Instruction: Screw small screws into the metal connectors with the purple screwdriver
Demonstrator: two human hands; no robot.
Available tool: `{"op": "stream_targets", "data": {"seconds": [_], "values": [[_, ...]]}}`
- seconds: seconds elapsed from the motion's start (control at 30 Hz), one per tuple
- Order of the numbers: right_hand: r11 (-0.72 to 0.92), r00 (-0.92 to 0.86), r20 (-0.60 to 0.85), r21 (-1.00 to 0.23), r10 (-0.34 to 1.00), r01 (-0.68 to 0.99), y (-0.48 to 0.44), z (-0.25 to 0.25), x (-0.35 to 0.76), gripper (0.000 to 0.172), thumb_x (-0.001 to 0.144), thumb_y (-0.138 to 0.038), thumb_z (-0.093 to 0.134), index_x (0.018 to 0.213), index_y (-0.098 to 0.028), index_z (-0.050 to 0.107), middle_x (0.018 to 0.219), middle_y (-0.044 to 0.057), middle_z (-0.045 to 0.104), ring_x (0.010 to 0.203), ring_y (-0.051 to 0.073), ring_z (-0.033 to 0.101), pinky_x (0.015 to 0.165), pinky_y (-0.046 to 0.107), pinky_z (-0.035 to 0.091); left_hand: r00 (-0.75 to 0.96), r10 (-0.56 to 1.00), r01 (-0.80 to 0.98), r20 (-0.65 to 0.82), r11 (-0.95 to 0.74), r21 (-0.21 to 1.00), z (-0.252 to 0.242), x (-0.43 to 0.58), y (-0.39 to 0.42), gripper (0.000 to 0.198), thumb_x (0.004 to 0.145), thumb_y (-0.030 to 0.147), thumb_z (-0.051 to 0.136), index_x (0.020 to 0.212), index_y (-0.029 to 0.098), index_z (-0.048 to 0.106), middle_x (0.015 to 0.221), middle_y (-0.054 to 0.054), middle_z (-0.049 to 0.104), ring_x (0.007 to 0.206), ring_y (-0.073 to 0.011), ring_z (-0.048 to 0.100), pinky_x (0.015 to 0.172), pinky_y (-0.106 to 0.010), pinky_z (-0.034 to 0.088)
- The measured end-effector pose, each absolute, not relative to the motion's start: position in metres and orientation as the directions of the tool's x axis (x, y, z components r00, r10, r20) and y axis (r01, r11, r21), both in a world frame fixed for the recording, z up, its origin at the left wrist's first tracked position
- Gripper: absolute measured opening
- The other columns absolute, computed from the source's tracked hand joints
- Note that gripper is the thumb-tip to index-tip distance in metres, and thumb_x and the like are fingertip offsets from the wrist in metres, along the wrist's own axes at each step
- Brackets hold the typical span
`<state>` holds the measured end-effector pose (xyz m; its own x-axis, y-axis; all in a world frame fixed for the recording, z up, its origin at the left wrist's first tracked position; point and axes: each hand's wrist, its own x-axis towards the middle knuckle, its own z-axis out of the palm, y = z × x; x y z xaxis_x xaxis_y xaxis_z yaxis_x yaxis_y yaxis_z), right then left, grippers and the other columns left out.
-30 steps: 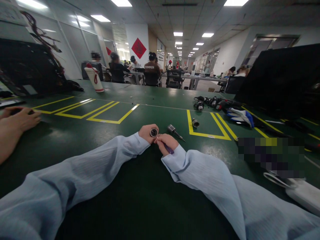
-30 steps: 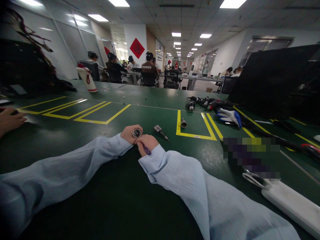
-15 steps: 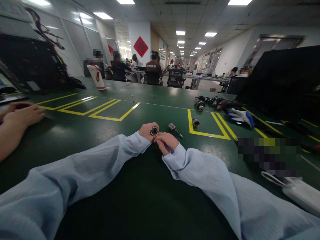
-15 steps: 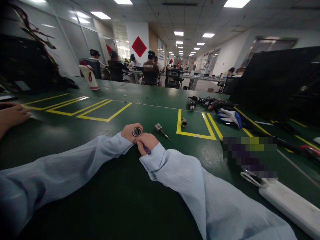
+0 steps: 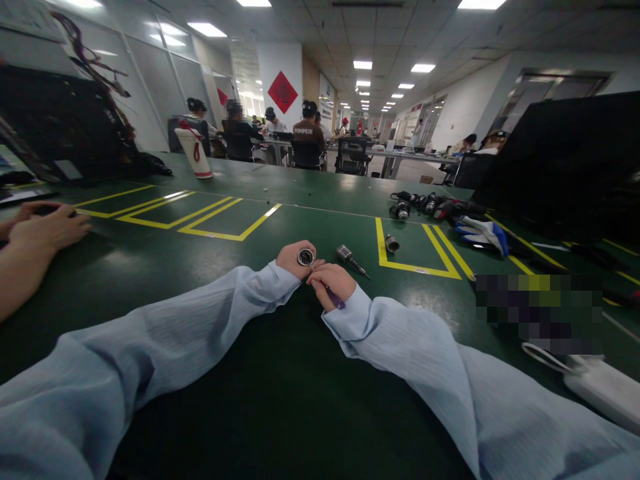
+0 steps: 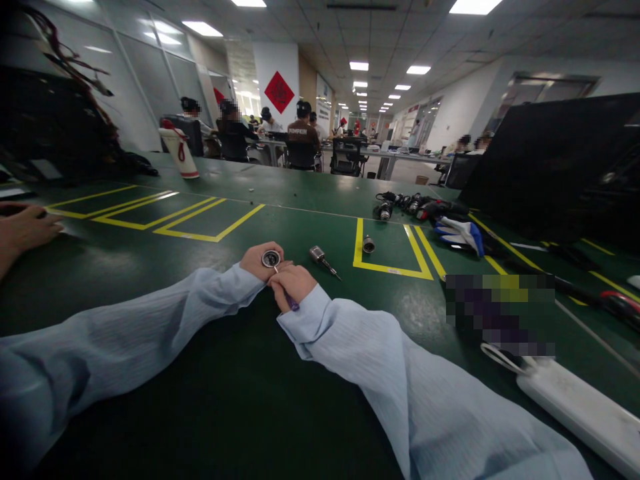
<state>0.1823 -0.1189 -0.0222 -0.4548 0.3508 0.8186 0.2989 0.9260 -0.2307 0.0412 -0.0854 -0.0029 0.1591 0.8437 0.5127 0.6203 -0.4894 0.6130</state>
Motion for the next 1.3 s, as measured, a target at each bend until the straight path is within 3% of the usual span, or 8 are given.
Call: {"op": "stream_targets", "data": {"seconds": [0.2, 0.4, 0.7, 0.97, 1.3], "values": [[0.918, -0.443, 0.821, -0.228, 0.361, 0.325, -0.122, -0.022, 0.181, 0.013, 0.078, -0.014, 0.042, 0.074, -0.017, 0.055, 0.074, 0.006, 0.063, 0.075, 0.016, 0.057, 0.069, 0.029, 0.044, 0.233, 0.807, 0.631, 0.543, -0.551, 0.547, -0.005, 0.039, -0.084, 0.028, 0.058, 0.041, 0.060, 0.054, 0.016, 0.048, 0.048, 0.005, 0.045, 0.046, -0.0070, 0.040, 0.044, -0.018, 0.035], [0.942, -0.351, 0.900, -0.152, 0.257, 0.298, -0.118, -0.025, 0.178, 0.016, 0.077, -0.012, 0.040, 0.072, -0.017, 0.055, 0.070, 0.006, 0.061, 0.069, 0.015, 0.056, 0.063, 0.027, 0.043, 0.139, 0.845, 0.603, 0.517, -0.486, 0.632, -0.002, 0.041, -0.085, 0.028, 0.057, 0.040, 0.062, 0.056, 0.015, 0.048, 0.051, 0.004, 0.048, 0.046, -0.0069, 0.041, 0.044, -0.018, 0.035], [0.909, -0.419, 0.810, -0.328, 0.411, 0.258, -0.130, -0.013, 0.186, 0.013, 0.077, -0.013, 0.044, 0.076, -0.018, 0.056, 0.076, 0.005, 0.063, 0.076, 0.015, 0.057, 0.072, 0.029, 0.045, 0.159, 0.857, 0.561, 0.491, -0.488, 0.669, -0.001, 0.043, -0.087, 0.032, 0.055, 0.042, 0.063, 0.055, 0.015, 0.048, 0.050, 0.004, 0.046, 0.045, -0.0063, 0.039, 0.043, -0.018, 0.034], [0.839, -0.327, 0.773, -0.504, 0.544, 0.206, -0.132, -0.005, 0.196, 0.016, 0.077, -0.017, 0.044, 0.067, -0.019, 0.056, 0.066, 0.003, 0.061, 0.063, 0.014, 0.056, 0.065, 0.028, 0.045, 0.109, 0.834, 0.595, 0.541, -0.490, 0.637, -0.001, 0.036, -0.084, 0.030, 0.059, 0.042, 0.061, 0.058, 0.014, 0.051, 0.054, 0.002, 0.051, 0.048, -0.0076, 0.044, 0.046, -0.019, 0.037], [0.840, -0.255, 0.803, -0.494, 0.539, 0.223, -0.127, -0.008, 0.196, 0.015, 0.078, -0.018, 0.043, 0.069, -0.018, 0.054, 0.067, 0.003, 0.060, 0.064, 0.013, 0.054, 0.065, 0.027, 0.045, 0.176, 0.795, 0.579, 0.580, -0.561, 0.592, -0.003, 0.032, -0.080, 0.030, 0.060, 0.043, 0.060, 0.059, 0.014, 0.051, 0.054, 0.002, 0.052, 0.048, -0.0079, 0.046, 0.045, -0.018, 0.038]]}}
